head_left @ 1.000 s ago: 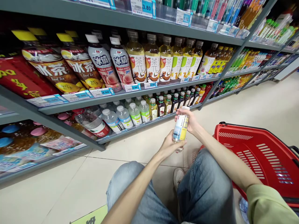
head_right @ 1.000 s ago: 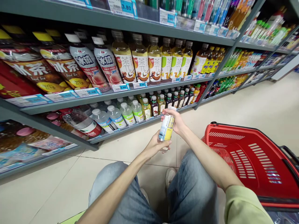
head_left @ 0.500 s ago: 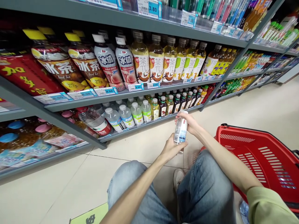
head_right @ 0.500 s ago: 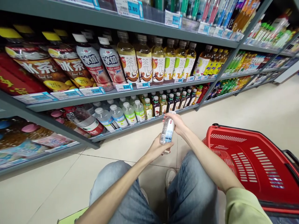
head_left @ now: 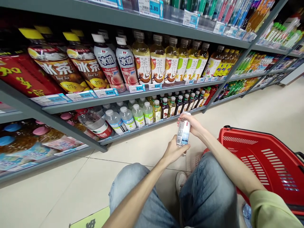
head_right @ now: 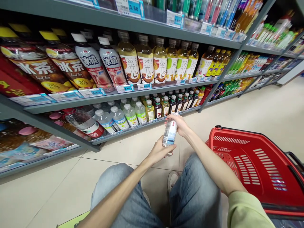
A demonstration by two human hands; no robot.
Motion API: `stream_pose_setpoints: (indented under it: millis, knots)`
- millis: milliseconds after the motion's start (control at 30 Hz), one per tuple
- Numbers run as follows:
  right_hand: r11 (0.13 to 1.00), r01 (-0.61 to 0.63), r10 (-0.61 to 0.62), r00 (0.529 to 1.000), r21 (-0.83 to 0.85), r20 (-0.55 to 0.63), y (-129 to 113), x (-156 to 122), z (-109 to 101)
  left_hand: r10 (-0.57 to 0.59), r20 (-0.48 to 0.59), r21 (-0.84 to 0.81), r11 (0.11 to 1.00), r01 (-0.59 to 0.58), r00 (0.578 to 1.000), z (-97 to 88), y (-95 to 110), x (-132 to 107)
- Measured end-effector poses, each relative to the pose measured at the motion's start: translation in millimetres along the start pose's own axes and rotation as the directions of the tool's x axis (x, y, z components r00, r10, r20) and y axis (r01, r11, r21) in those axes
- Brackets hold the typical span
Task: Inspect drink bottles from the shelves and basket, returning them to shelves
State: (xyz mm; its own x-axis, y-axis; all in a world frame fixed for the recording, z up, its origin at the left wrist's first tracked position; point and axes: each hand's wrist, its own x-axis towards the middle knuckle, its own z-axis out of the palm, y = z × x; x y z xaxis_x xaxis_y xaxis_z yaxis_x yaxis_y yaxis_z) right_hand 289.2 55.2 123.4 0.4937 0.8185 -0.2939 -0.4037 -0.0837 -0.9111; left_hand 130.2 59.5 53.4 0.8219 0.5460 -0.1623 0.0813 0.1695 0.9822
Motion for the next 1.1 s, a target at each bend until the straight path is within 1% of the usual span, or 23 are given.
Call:
stream_pose_setpoints:
  millis: [200,300,367,433,467,533,567,600,633,667,733,767,800,833,867,933,1000,1100]
  knots:
    - [1.000,0.002,-0.002,1.000,-0.006,0.000,0.0,0.6,-0.6,-0.026,-0.002,-0.056,0.998,0.026,1.000,1.0,2.9,-0.1]
    - [1.000,0.013,-0.013,1.000,-0.004,-0.009,0.9,0.5,0.8,-0.110,0.052,-0.133,0.984,0.116,0.993,0.0,9.3,-0.6]
    - [1.000,0.025,-0.025,1.000,0.009,-0.008,0.4,-1.3,2.9,-0.180,0.126,-0.218,0.954,0.204,0.976,-2.7,15.0,-2.2]
    - [0.997,0.038,-0.040,0.999,0.061,0.035,-2.0,-5.6,6.0,-0.193,0.233,-0.303,0.917,0.259,0.953,-6.4,21.9,-5.7]
    - [0.992,0.049,-0.058,0.995,0.113,0.077,-4.0,-8.6,7.8,-0.168,0.297,-0.338,0.902,0.268,0.940,-8.1,25.5,-8.1]
    - [0.967,0.070,-0.114,0.979,0.246,0.169,-8.8,-15.3,11.5,-0.083,0.418,-0.393,0.881,0.263,0.904,-10.1,32.4,-13.2]
    - [0.951,0.080,-0.145,0.969,0.298,0.202,-11.1,-18.3,13.1,-0.046,0.457,-0.408,0.876,0.255,0.888,-10.3,35.2,-15.3]
    - [0.943,0.093,-0.168,0.962,0.319,0.217,-12.9,-20.6,14.4,-0.023,0.470,-0.414,0.877,0.243,0.883,-9.8,37.0,-16.6]
    - [0.949,0.113,-0.181,0.960,0.295,0.214,-14.0,-21.9,15.4,-0.019,0.448,-0.404,0.888,0.221,0.894,-8.8,37.6,-17.0]
    - [0.962,0.142,-0.190,0.962,0.232,0.196,-14.2,-22.1,15.8,-0.026,0.391,-0.377,0.907,0.186,0.920,-7.3,36.9,-16.3]
    - [0.978,0.198,-0.204,0.972,0.059,0.120,-11.5,-18.9,15.3,-0.046,0.216,-0.286,0.952,0.108,0.975,-3.9,31.7,-12.6]
    - [0.980,0.199,-0.198,0.978,-0.011,0.070,-8.9,-16.1,14.3,-0.051,0.136,-0.236,0.968,0.082,0.989,-2.1,27.5,-10.0]
    - [0.982,0.182,-0.181,0.983,-0.057,0.020,-5.9,-12.8,13.2,-0.056,0.080,-0.196,0.978,0.070,0.995,-0.4,23.0,-7.4]
    - [0.986,0.151,-0.153,0.988,-0.077,-0.022,-2.7,-9.5,11.9,-0.066,0.053,-0.171,0.983,0.074,0.996,1.0,18.5,-5.1]
    - [0.990,0.114,-0.118,0.992,-0.078,-0.053,0.1,-6.6,10.7,-0.080,0.049,-0.158,0.983,0.087,0.996,2.3,14.4,-3.2]
    - [0.995,0.066,-0.072,0.995,-0.074,-0.071,3.9,-2.7,8.9,-0.106,0.059,-0.147,0.983,0.114,0.993,4.0,8.4,-1.0]
    - [0.995,0.070,-0.075,0.995,-0.072,-0.069,4.3,-2.0,8.2,-0.107,0.058,-0.141,0.983,0.115,0.992,4.6,5.4,0.0]
    - [0.993,0.103,-0.108,0.992,-0.061,-0.069,1.1,-4.7,8.0,-0.079,0.057,-0.123,0.989,0.085,0.995,4.1,4.4,0.8]
